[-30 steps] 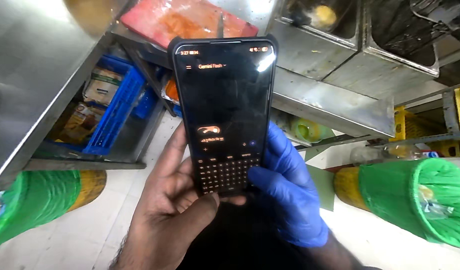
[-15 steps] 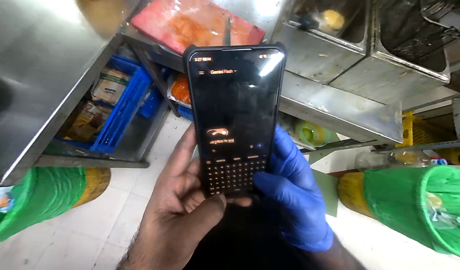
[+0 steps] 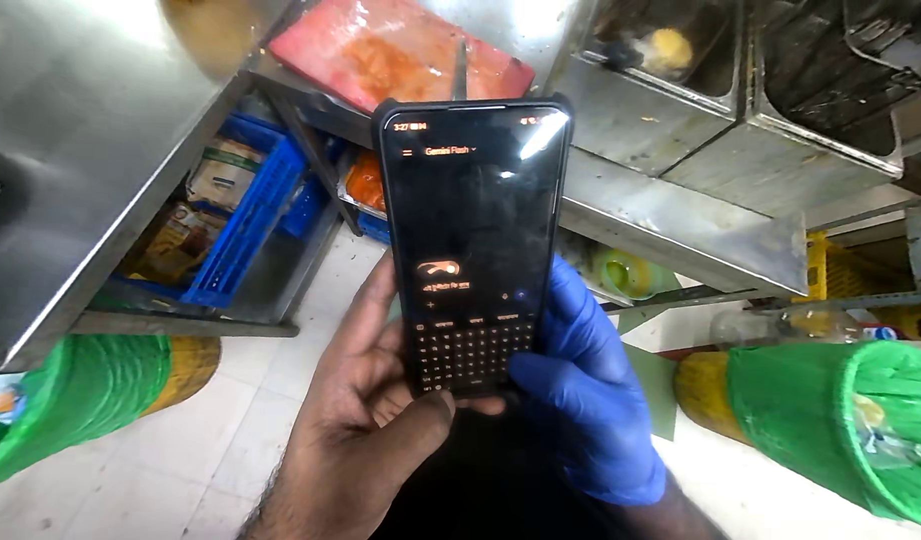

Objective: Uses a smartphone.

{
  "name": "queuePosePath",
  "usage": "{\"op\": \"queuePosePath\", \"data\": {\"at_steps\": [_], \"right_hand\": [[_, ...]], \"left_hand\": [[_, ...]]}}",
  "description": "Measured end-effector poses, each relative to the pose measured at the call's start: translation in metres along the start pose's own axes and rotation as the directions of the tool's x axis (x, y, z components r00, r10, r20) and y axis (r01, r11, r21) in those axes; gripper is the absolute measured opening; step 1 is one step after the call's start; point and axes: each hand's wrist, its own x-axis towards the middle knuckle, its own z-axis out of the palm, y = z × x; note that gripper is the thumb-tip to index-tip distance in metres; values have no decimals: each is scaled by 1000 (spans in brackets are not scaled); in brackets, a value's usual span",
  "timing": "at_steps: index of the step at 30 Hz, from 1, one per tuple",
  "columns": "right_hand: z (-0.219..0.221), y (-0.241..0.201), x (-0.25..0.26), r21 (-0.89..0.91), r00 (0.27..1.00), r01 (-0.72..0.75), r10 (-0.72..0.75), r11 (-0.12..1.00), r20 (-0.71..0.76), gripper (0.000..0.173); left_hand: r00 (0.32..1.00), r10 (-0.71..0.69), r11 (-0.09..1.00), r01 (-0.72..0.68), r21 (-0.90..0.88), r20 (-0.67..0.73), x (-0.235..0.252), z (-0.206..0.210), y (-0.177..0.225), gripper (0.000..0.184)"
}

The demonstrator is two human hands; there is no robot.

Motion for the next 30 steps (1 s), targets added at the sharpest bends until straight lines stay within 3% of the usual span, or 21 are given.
{"op": "queuePosePath", "data": {"at_steps": [10, 21, 30], "right_hand": [[3, 3, 8, 5, 1000, -20, 20, 1000, -11, 70], [11, 6, 14, -21, 1000, -4, 4, 1000, -15, 67], [13, 7, 12, -6, 1000, -17, 17, 1000, -2, 68]], "left_hand": [[1000, 4, 1000, -3, 19, -30, 4, -3, 2, 84], [990, 44, 996, -33, 82, -137, 9, 0, 4, 54], [991, 40, 999, -35, 39, -131, 9, -4, 4, 49]]}}
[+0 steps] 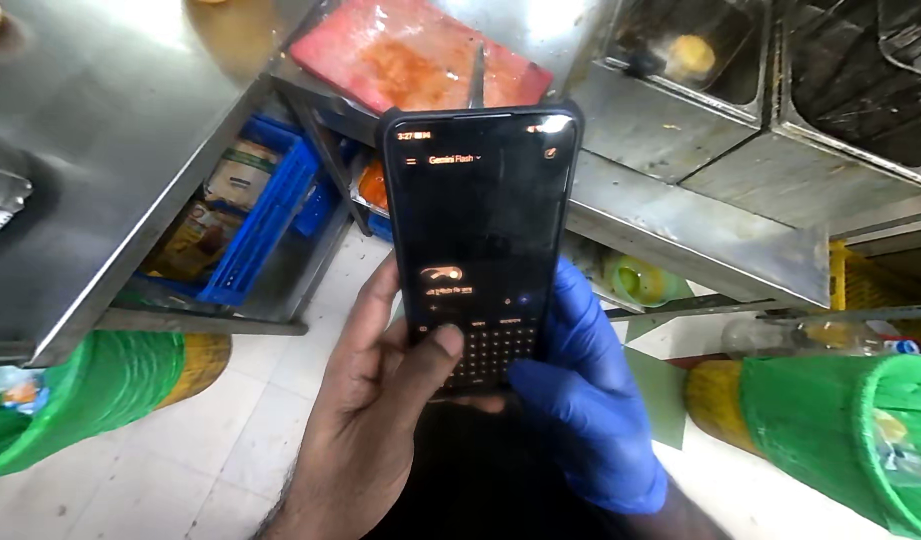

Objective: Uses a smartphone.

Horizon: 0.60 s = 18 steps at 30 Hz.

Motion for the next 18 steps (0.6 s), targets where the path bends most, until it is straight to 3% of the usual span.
{"op": "queuePosePath", "data": {"at_steps": [7, 18], "right_hand": [[-3, 0, -3, 12, 1000, -19, 18, 1000, 6, 71], [-3, -4, -7, 23, 999, -4, 3, 1000, 42, 84]], "left_hand": [[994, -52, 998, 55, -30, 91, -7, -9, 0, 82], [986, -82, 995, 88, -38, 143, -10, -9, 4, 86]]}}
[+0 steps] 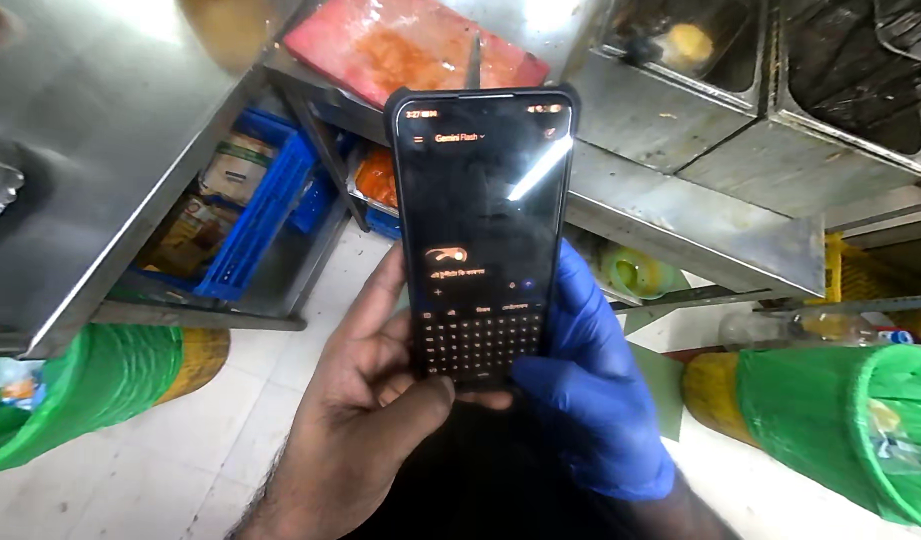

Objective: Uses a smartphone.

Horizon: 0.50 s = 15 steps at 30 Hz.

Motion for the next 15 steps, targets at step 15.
{"op": "queuePosePath", "data": {"at_steps": [15], "right_hand": [[3, -5, -7, -52, 999, 48, -49, 997, -13, 90]], "left_hand": [[1000, 12, 996, -10, 85, -18, -1, 12, 1, 90]]}}
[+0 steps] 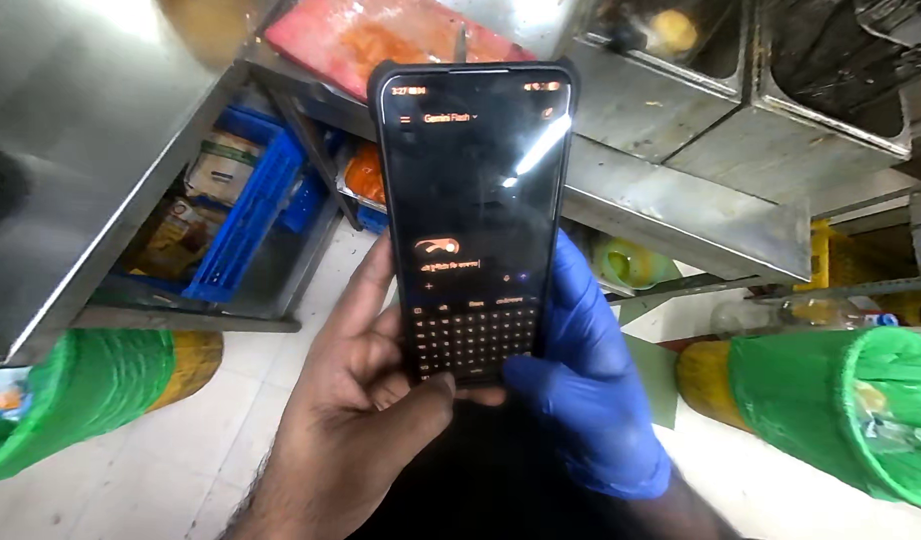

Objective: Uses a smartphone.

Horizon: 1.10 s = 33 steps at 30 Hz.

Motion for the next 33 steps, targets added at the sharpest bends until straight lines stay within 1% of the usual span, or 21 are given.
{"op": "queuePosePath", "data": {"at_steps": [5, 12, 18, 20, 26, 33], "right_hand": [[-2, -2, -2, 30, 1000, -12, 12, 999, -6, 84], [-9, -3, -6, 33, 1000, -25, 25, 999, 2, 82], [-12, -4, -6, 59, 1000, -6, 5, 998, 12, 77], [-12, -4, -6, 70, 1000, 0, -2, 998, 22, 78], [-11, -4, -6, 8, 1000, 25, -25, 1000, 11, 87], [-9, -4, -7, -34, 1000, 30, -30, 999, -8, 92]], "left_hand": [[1000, 8, 1000, -8, -22, 0, 1, 1, -2, 91], [1000, 6, 1000, -6, -14, 8, 3, 3, -3, 90], [1000, 7, 999, -7, -36, 18, 3, 6, -2, 89], [1000, 15, 999, -14, -42, 22, 4, 6, -2, 91], [1000, -7, 999, 8, -37, 29, 5, 7, 0, 90], [1000, 2, 1000, -1, -29, 21, 4, 9, 0, 92]]}}
